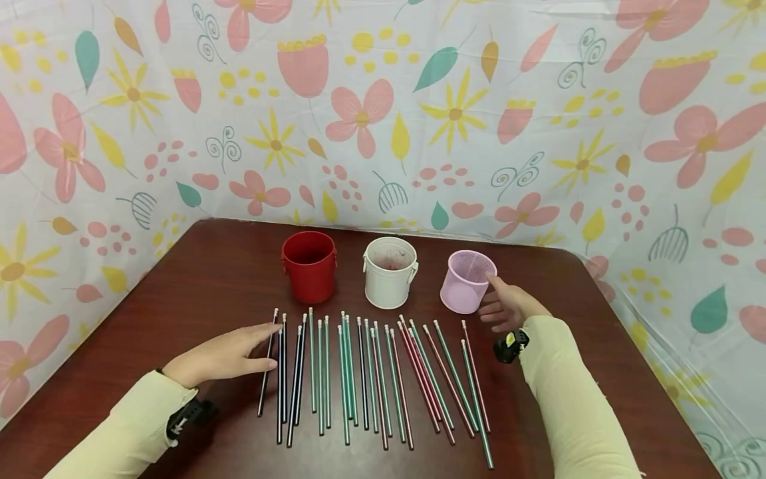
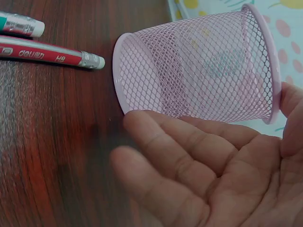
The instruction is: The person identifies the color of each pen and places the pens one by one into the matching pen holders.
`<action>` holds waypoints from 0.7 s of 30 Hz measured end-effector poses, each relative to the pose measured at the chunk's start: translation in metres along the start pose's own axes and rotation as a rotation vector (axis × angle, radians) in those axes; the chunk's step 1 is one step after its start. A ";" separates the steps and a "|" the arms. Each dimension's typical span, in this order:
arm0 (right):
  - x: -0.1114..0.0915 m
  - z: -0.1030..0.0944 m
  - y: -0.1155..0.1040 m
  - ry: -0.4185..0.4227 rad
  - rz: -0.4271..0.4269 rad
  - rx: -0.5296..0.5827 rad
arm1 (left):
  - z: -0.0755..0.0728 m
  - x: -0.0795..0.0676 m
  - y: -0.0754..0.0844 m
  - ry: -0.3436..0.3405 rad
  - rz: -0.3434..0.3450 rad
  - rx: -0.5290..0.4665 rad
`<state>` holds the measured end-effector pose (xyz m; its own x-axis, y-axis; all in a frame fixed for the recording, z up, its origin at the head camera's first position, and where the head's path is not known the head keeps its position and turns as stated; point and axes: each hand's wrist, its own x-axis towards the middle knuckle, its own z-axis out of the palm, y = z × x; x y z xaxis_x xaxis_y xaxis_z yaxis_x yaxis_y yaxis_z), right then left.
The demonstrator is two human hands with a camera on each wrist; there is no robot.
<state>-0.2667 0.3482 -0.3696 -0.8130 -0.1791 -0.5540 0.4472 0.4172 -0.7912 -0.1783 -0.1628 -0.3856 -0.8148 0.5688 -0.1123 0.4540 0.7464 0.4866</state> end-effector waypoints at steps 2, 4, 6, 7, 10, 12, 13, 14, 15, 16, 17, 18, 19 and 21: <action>0.003 0.000 0.001 -0.017 -0.004 0.021 | -0.001 -0.001 -0.003 0.005 -0.010 0.012; 0.004 0.000 0.001 -0.027 -0.007 0.031 | -0.002 -0.001 -0.005 0.020 -0.027 0.034; 0.005 -0.001 0.000 -0.034 -0.009 0.039 | -0.003 -0.001 -0.006 0.042 -0.044 0.066; 0.005 -0.002 0.000 -0.036 -0.012 0.042 | -0.004 0.000 -0.007 0.054 -0.056 0.081; 0.003 -0.004 -0.001 -0.029 -0.016 0.053 | -0.008 0.002 -0.008 0.084 -0.099 0.105; 0.002 -0.005 -0.002 -0.026 -0.015 0.054 | -0.010 0.003 -0.009 0.096 -0.135 0.111; 0.001 -0.005 -0.002 -0.027 -0.016 0.054 | -0.011 0.004 -0.009 0.100 -0.157 0.109; 0.000 -0.006 -0.002 -0.030 -0.016 0.053 | -0.011 0.004 -0.010 0.102 -0.175 0.112; -0.001 -0.005 -0.002 -0.031 -0.016 0.053 | -0.011 0.006 -0.011 0.105 -0.192 0.116; -0.002 -0.005 -0.002 -0.032 -0.016 0.052 | -0.010 0.007 -0.012 0.107 -0.207 0.121; -0.003 -0.005 -0.002 -0.033 -0.016 0.049 | -0.010 0.008 -0.013 0.111 -0.219 0.126; -0.004 -0.005 -0.001 -0.034 -0.016 0.046 | -0.009 0.010 -0.014 0.119 -0.235 0.128; -0.006 -0.005 -0.001 -0.034 -0.015 0.043 | -0.008 0.012 -0.015 0.127 -0.247 0.132; -0.007 -0.005 0.001 -0.030 -0.011 0.038 | -0.005 0.017 -0.018 0.146 -0.274 0.135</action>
<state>-0.2620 0.3545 -0.3654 -0.8066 -0.2105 -0.5523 0.4524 0.3815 -0.8061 -0.2023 -0.1678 -0.3917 -0.9516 0.2930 -0.0933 0.2471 0.9092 0.3352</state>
